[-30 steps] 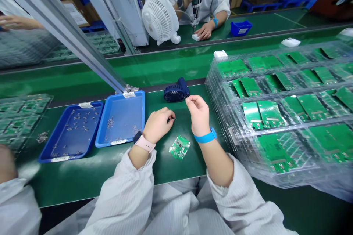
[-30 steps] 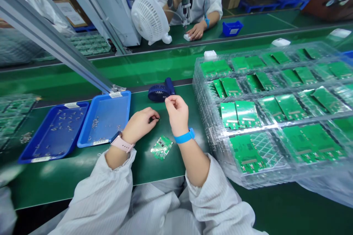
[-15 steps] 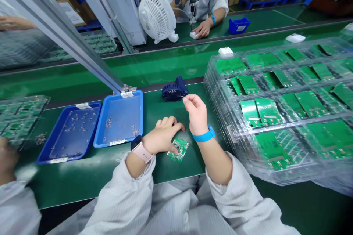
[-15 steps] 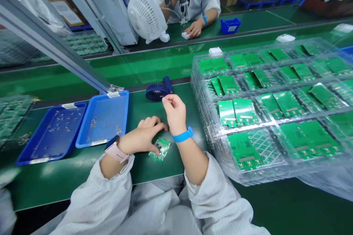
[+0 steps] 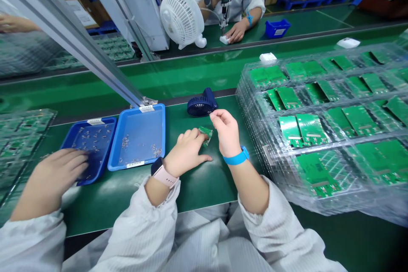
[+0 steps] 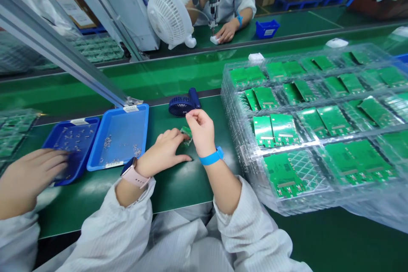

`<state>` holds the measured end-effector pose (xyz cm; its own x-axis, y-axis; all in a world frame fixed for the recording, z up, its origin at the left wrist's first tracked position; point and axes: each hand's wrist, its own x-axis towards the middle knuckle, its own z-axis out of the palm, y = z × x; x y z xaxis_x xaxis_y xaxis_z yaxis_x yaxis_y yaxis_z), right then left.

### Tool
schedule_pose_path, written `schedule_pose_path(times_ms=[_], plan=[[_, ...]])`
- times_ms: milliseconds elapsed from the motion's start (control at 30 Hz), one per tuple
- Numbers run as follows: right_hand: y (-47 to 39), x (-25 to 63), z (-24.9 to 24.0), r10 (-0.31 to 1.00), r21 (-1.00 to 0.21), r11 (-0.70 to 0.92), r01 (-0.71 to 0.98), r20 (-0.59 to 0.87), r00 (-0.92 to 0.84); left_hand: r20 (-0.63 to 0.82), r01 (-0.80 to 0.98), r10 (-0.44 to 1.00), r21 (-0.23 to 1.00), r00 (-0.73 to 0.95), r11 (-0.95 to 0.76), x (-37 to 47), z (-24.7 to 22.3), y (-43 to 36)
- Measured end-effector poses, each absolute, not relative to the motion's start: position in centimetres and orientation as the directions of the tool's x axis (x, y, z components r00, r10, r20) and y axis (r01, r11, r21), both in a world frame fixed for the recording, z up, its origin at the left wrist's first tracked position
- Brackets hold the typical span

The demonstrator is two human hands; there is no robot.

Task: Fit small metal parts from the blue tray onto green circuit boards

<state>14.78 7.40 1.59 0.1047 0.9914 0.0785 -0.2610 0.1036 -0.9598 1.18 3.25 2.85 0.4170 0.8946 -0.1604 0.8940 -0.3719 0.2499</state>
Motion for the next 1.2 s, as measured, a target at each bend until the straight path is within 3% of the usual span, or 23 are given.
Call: schedule_pose_path(times_ms=[200, 367, 467, 567, 700, 767, 1067, 1200], plan=[[7.4, 14.8, 1.6, 0.99, -0.958, 0.109, -0.266, 0.081, 0.113, -0.042, 0.932, 0.943, 0.173, 0.331, -0.319, 0.7, 2.0, 3.7], [7.4, 14.9, 1.5, 0.991, -0.966, 0.106, -0.237, 0.083, 0.105, -0.033, 0.852, 0.89, 0.305, 0.456, -0.425, 0.2, 2.0, 4.4], [7.4, 14.9, 1.6, 0.99, -0.964, 0.115, -0.24, 0.09, 0.112, 0.121, 0.89, 0.947, 0.323, 0.298, -0.321, -0.9, 2.1, 5.3], [7.5, 14.8, 1.6, 0.99, -0.955, 0.114, -0.273, 0.086, 0.113, 0.196, 0.933, 0.961, 0.264, 0.194, -0.242, -1.8, 1.9, 5.8], [7.6, 14.7, 1.4, 0.991, -0.952, 0.115, -0.283, 0.09, 0.101, 0.179, 0.942, 0.94, 0.12, 0.289, -0.313, -0.7, 0.8, 5.5], [7.6, 14.7, 1.3, 0.991, -0.955, 0.111, -0.276, 0.087, 0.098, 0.171, 0.937, 0.934, 0.105, 0.313, -0.333, 0.5, 0.3, 5.2], [7.3, 15.0, 1.8, 0.993, -0.944, 0.097, -0.315, 0.07, 0.097, 0.104, 0.831, 0.867, 0.251, 0.487, -0.497, 3.0, -0.1, 4.0], [7.3, 14.9, 1.9, 0.994, -0.942, 0.084, -0.326, 0.056, 0.095, 0.094, 0.827, 0.881, 0.311, 0.463, -0.468, 2.6, -0.1, 4.1]])
